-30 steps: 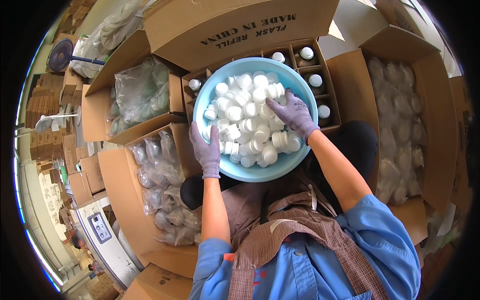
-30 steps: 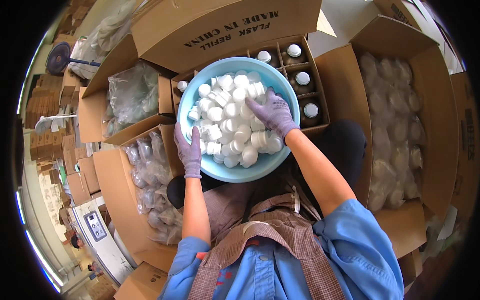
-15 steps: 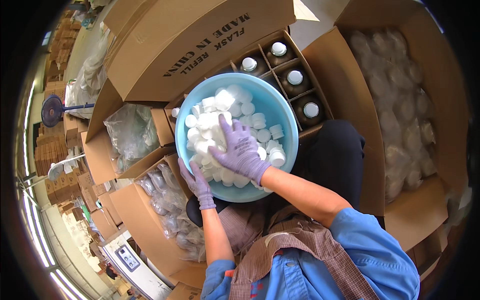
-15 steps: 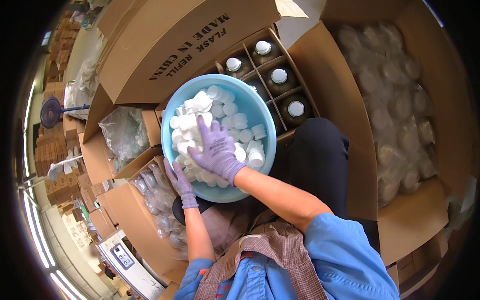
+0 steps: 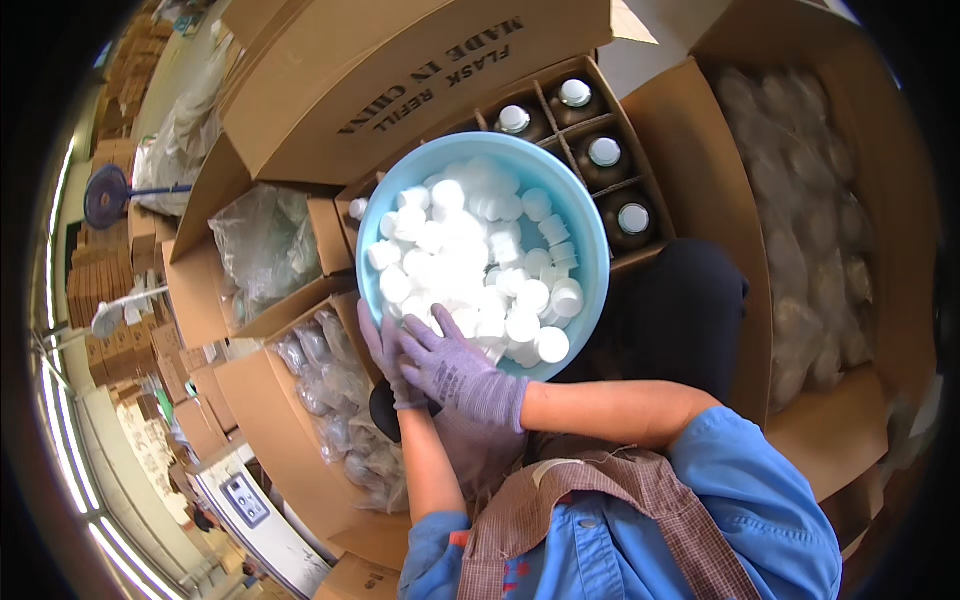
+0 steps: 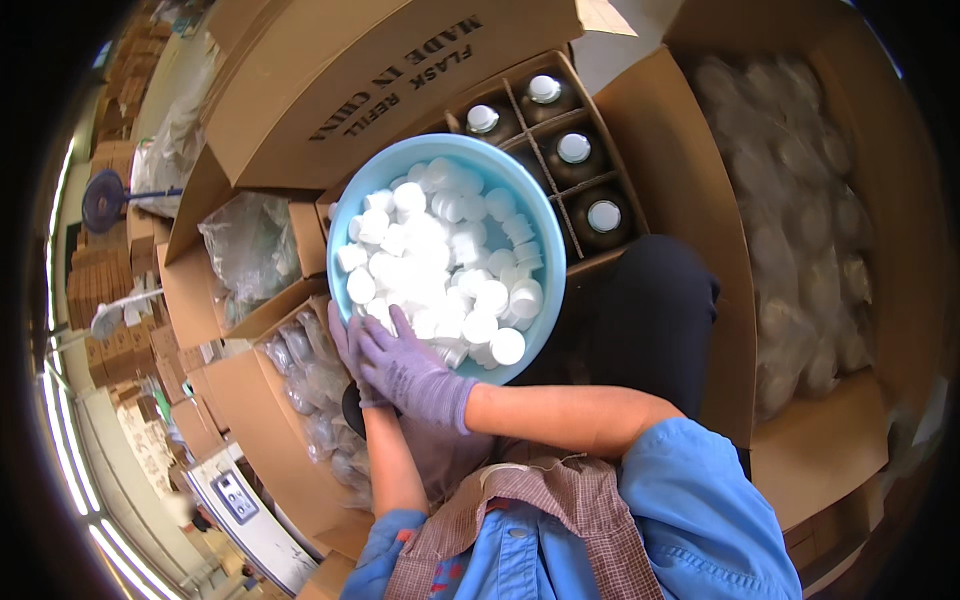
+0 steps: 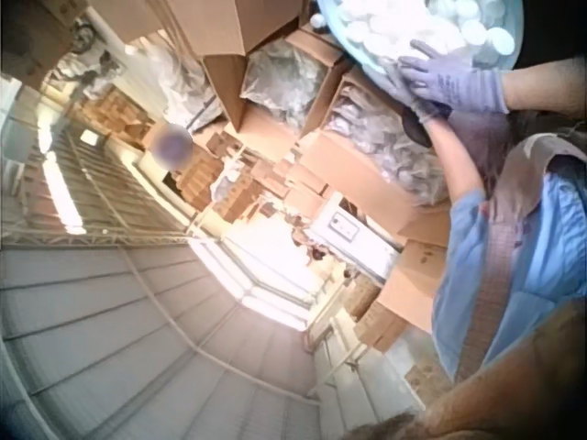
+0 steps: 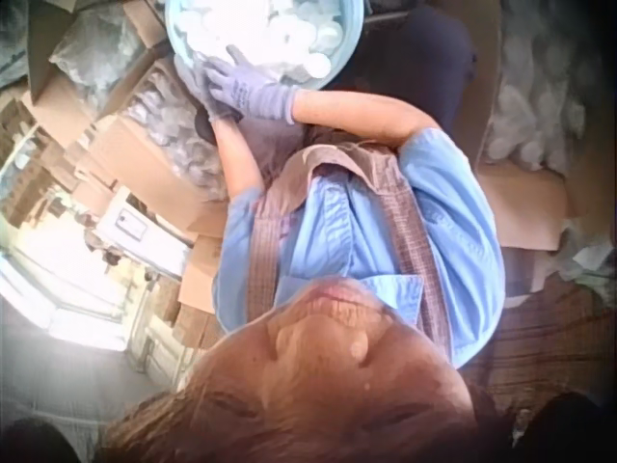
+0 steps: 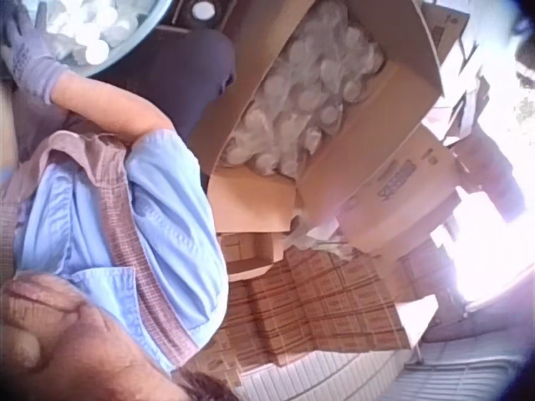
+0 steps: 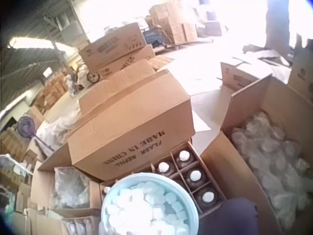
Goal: The person assembles thermos flasks by placing rubber gaskets into the openings, screwing on lids, and wrapping each unit in plastic bags. The person also handles white bottle caps and cardboard boxes while working on the floor.
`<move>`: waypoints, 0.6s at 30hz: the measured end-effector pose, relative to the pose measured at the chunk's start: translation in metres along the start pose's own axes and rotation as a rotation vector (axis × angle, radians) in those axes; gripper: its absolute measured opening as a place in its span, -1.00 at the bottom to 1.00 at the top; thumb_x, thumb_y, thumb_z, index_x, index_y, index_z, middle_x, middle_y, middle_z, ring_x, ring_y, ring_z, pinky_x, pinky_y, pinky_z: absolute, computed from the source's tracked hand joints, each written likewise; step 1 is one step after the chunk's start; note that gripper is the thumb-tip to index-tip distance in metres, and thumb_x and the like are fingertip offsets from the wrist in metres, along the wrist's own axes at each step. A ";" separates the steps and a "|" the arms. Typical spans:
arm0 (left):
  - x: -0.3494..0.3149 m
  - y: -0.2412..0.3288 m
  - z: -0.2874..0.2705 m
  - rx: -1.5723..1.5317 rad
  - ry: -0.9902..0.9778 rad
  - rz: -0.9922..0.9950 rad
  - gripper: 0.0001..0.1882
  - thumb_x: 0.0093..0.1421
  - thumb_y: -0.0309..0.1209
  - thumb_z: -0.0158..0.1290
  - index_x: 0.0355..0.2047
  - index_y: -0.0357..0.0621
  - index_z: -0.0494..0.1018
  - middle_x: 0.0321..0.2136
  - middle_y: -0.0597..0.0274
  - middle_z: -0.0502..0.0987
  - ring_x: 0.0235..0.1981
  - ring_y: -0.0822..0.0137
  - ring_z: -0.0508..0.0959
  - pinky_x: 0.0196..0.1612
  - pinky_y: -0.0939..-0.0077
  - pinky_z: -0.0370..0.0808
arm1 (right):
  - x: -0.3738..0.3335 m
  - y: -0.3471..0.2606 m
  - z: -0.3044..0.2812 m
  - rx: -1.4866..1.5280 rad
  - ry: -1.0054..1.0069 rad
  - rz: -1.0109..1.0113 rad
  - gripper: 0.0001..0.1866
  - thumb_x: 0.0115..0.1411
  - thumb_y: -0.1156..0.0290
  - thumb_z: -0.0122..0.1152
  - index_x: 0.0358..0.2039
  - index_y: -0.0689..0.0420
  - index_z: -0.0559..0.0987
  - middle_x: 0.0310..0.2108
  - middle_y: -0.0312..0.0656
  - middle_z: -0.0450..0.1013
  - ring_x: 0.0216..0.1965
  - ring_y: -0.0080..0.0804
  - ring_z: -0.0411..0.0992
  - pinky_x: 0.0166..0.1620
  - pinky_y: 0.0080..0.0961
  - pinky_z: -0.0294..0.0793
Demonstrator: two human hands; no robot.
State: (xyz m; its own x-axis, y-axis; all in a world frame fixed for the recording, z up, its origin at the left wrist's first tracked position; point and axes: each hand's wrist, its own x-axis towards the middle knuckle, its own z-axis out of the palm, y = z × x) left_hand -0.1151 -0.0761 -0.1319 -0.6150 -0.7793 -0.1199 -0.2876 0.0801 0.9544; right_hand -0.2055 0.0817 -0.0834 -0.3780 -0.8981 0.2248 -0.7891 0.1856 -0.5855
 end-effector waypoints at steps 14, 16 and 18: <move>0.003 0.025 0.005 -0.484 -0.004 -0.228 -0.49 0.09 -0.60 0.06 0.11 -0.30 0.39 -0.15 0.21 0.53 -0.20 0.42 0.54 -0.12 0.56 0.49 | 0.033 0.075 -0.107 -0.298 -0.184 -0.319 -0.60 -0.03 0.29 0.35 -0.13 0.08 0.59 0.10 -0.04 0.35 0.24 -0.08 0.23 0.27 0.04 0.18; 0.007 0.015 -0.003 -0.723 -0.103 -0.276 -0.59 0.16 -0.51 0.13 0.04 -0.29 0.42 -0.18 0.20 0.56 -0.21 0.37 0.57 -0.15 0.51 0.53 | 0.049 0.048 -0.086 -0.281 -0.235 -0.487 -0.70 0.00 0.31 0.27 -0.21 0.10 0.60 -0.02 -0.13 0.42 0.14 -0.19 0.31 0.24 -0.07 0.22; 0.011 0.005 0.002 -0.716 -0.017 -0.372 -0.74 0.21 -0.49 0.11 -0.08 -0.27 0.48 -0.25 0.23 0.57 -0.26 0.39 0.57 -0.17 0.54 0.52 | 0.064 0.029 -0.044 -0.364 -0.374 -0.612 -0.74 0.02 0.32 0.22 -0.24 0.06 0.61 -0.08 -0.19 0.44 0.10 -0.28 0.34 0.25 -0.16 0.21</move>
State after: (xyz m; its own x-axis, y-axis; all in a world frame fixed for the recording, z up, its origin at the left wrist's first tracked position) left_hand -0.1249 -0.0833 -0.1289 -0.5846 -0.6662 -0.4631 0.0608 -0.6052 0.7938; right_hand -0.2739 0.0476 -0.0517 0.3087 -0.9448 0.1099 -0.9367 -0.3220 -0.1375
